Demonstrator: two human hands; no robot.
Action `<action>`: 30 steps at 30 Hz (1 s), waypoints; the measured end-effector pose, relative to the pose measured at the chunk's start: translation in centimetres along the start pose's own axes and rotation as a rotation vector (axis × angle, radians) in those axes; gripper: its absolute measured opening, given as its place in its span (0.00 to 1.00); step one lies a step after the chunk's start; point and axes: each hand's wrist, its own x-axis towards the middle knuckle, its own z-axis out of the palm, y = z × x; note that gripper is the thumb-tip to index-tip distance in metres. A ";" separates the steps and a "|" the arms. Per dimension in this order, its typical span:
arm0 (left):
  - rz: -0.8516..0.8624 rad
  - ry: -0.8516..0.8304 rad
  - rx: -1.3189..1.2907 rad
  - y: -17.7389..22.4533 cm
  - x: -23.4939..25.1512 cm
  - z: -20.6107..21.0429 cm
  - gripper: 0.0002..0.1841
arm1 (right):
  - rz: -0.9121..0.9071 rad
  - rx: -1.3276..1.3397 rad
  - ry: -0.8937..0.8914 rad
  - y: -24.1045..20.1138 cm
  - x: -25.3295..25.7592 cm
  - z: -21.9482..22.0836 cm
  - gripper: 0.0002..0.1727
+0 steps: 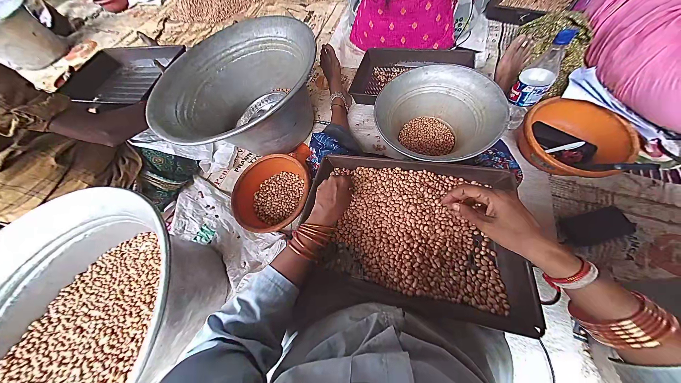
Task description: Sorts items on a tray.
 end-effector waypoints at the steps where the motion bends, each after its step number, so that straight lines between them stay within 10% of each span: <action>1: 0.005 0.033 -0.029 -0.2 -0.6 -0.6 0.08 | -0.003 -0.072 -0.028 0.0 0.0 0.1 0.08; 9: -0.239 0.461 0.042 -4.8 -3.1 -5.9 0.28 | 0.193 -0.338 -0.271 -0.3 0.1 0.0 0.16; 13: 0.064 0.088 -0.085 -2.5 -2.5 -5.2 0.21 | 0.324 -0.432 -0.333 0.6 0.9 -0.2 0.24; 24: 0.164 -0.326 0.254 5.8 -2.2 0.8 0.20 | 0.481 -0.413 -0.643 -0.8 0.9 2.8 0.48; 30: 0.198 -0.633 -0.009 7.8 -6.4 0.5 0.31 | 0.460 -0.131 -0.723 -3.9 -0.6 4.6 0.56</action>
